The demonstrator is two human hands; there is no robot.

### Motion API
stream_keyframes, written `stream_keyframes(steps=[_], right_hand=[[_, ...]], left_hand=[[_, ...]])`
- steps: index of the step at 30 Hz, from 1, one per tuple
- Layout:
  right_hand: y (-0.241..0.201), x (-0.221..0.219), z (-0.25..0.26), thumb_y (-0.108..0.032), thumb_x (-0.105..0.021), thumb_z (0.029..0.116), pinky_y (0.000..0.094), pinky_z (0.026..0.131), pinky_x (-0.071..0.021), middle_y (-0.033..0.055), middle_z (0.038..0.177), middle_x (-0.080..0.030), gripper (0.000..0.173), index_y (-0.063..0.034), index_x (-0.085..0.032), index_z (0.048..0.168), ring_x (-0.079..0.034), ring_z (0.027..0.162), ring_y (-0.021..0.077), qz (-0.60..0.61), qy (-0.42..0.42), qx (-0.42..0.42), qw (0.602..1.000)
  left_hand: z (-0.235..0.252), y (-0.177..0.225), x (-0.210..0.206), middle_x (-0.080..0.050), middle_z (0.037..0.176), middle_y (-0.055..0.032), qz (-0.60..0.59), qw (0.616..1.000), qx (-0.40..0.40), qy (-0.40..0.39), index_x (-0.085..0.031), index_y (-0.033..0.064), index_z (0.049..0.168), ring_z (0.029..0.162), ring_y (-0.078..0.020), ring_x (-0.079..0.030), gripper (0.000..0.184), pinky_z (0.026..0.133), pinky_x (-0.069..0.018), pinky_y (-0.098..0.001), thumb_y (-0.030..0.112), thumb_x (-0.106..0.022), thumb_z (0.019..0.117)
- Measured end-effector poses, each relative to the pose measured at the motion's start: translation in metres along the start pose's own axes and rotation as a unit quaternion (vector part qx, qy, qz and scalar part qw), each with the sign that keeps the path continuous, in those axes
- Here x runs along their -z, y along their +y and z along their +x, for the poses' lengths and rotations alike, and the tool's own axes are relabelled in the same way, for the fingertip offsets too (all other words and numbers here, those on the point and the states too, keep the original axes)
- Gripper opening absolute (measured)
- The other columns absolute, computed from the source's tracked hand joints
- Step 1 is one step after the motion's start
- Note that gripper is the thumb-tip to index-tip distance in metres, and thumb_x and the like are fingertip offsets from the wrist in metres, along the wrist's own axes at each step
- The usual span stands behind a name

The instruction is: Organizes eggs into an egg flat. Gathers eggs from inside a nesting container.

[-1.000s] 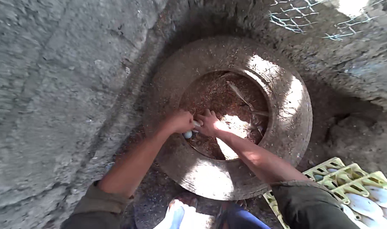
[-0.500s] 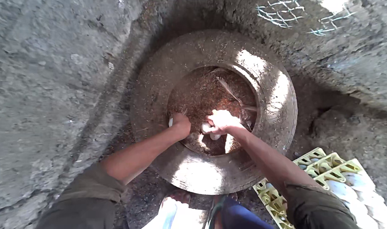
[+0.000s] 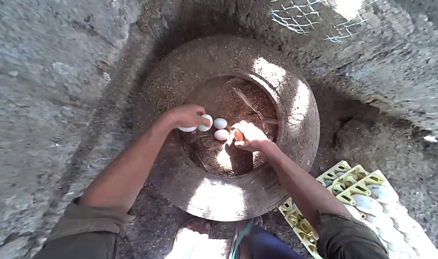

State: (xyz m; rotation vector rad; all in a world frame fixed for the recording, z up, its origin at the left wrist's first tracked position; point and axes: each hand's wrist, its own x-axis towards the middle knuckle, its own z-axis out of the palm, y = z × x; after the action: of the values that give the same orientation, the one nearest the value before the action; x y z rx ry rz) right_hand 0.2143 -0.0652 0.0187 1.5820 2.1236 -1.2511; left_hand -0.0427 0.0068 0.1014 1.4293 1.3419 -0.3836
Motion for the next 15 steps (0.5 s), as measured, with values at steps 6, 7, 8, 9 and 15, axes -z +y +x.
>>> stream_keyframes(steps=[6,7,8,9,15], right_hand=[[-0.014,-0.018,0.024,-0.046,-0.055,0.1012,0.06,0.08,-0.052,0.015,0.095,-0.069,0.039,-0.0086,-0.069,0.099,-0.068,0.094,0.034,0.054,0.04,-0.069,0.995],[-0.022,-0.023,0.025,-0.046,-0.057,0.1,0.0623,0.088,-0.0507,0.0174,0.111,-0.068,0.041,-0.0086,-0.068,0.112,-0.066,0.106,0.0368,0.024,0.03,-0.066,0.997],[-0.03,-0.028,0.027,-0.044,-0.061,0.0976,0.063,0.092,-0.0507,0.0194,0.125,-0.062,0.044,-0.0091,-0.065,0.123,-0.063,0.114,0.039,0.004,0.025,-0.06,0.998],[-0.037,-0.032,0.028,-0.042,-0.065,0.095,0.0625,0.092,-0.0518,0.0207,0.137,-0.056,0.049,-0.01,-0.061,0.132,-0.062,0.116,0.0402,-0.018,0.017,-0.063,0.998],[-0.056,-0.049,0.035,-0.035,-0.074,0.0896,0.0636,0.096,-0.0494,0.0253,0.148,-0.047,0.066,-0.0051,-0.05,0.144,-0.058,0.124,0.0445,-0.039,-0.035,-0.085,0.995]], left_hand=[[-0.008,-0.014,0.016,-0.065,0.101,-0.0159,-0.181,0.982,-0.06,0.016,-0.055,0.0047,0.123,0.073,-0.0225,-0.066,0.028,0.067,-0.0581,-0.0374,0.026,-0.056,0.1054],[-0.007,-0.019,0.016,-0.066,0.1,-0.0145,-0.212,0.974,-0.081,0.014,-0.054,0.0059,0.121,0.072,-0.0212,-0.067,0.026,0.065,-0.0585,-0.0353,0.027,-0.053,0.1053],[-0.006,-0.023,0.015,-0.068,0.101,-0.014,-0.239,0.966,-0.098,0.012,-0.052,0.0078,0.121,0.071,-0.0205,-0.068,0.026,0.064,-0.0586,-0.0336,0.028,-0.051,0.1051],[-0.005,-0.024,0.013,-0.068,0.102,-0.0141,-0.258,0.96,-0.11,0.015,-0.05,0.0095,0.124,0.07,-0.0206,-0.068,0.026,0.063,-0.0585,-0.0332,0.028,-0.049,0.1056],[0.016,-0.004,-0.01,-0.062,0.122,-0.0202,-0.046,0.986,-0.144,0.075,-0.055,0.0122,0.14,0.091,-0.0296,-0.067,0.033,0.079,-0.0569,-0.0506,0.019,-0.044,0.1095]])
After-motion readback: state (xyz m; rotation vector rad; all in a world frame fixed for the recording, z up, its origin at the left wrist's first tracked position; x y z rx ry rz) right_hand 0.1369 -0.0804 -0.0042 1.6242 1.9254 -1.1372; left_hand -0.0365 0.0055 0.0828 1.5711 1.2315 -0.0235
